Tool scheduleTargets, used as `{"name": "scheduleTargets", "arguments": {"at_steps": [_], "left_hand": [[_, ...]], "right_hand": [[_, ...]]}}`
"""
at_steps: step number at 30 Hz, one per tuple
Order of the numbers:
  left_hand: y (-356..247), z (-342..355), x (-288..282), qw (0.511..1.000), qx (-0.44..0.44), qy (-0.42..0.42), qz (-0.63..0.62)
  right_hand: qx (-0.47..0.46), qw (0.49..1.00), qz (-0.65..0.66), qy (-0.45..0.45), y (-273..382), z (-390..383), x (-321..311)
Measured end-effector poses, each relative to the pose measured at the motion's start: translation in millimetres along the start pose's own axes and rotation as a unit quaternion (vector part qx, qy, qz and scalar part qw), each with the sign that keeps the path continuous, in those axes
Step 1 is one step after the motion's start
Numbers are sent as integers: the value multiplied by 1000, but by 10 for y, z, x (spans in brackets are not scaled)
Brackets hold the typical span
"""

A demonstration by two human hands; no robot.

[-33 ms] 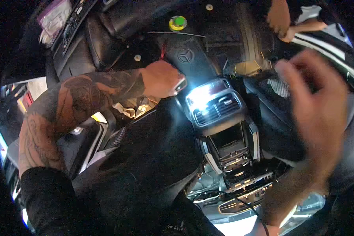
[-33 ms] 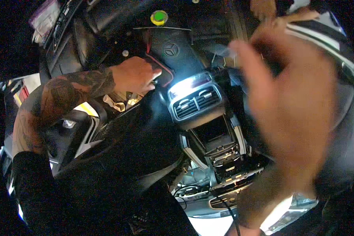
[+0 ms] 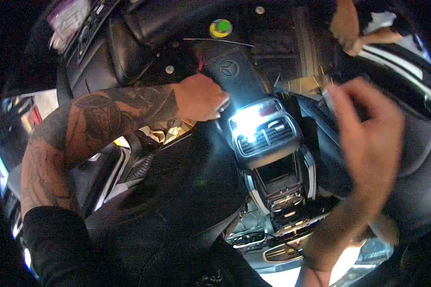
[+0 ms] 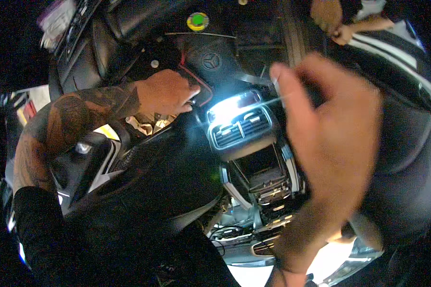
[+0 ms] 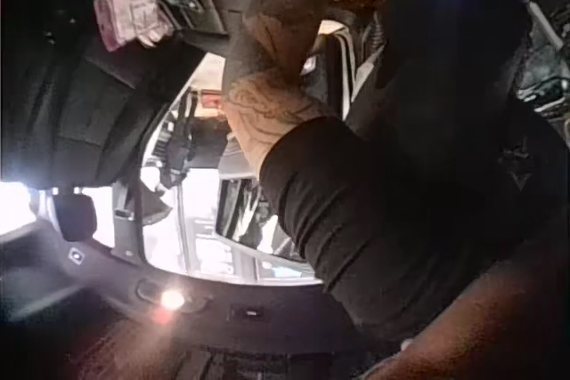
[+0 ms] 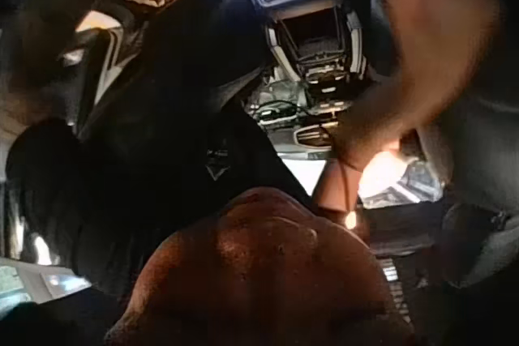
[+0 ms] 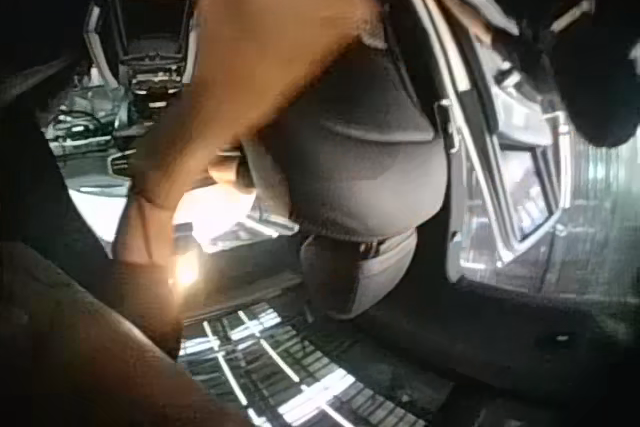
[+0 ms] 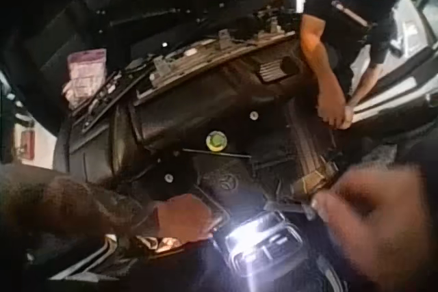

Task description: The person illuminates the rear air vent assembly of a car center console with a flashlight and pries the vent unit using a screwdriver.

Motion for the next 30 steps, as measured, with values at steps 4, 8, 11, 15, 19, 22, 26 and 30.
{"name": "scheduleTargets", "arguments": {"at_steps": [4,8,11,15,19,22,26,30], "left_hand": [[-246,516,-25,989,110,-95,-38],[-160,231,-379,999,1,31,-14],[-203,46,-383,998,-29,62,0],[-402,38,-279,991,-111,16,-76],[-444,127,-137,953,-204,154,-162],[-458,128,8,961,-204,106,-155],[-481,238,181,955,-215,83,-188],[-582,423,289,948,-208,106,-218]], "right_hand": [[93,994,48,-5,-1005,-368,606],[184,928,325,13,-1299,-425,1136],[167,929,330,2,-1202,-475,1327],[110,967,229,-17,-1144,-664,1486],[77,964,254,18,-1239,-687,1644],[23,971,229,62,-1239,-667,1631],[-57,985,151,60,-1298,-606,1672],[-106,986,129,16,-1469,-543,1470]]}}
Point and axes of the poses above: each hand's wrist, its own z-axis towards the middle knuckle, its own x-axis out of the palm, y = z × x, the point moved 2 cm from there along z, towards the middle knuckle, and after that the axes turned 10 degrees about -y, right-handed, at the moved point
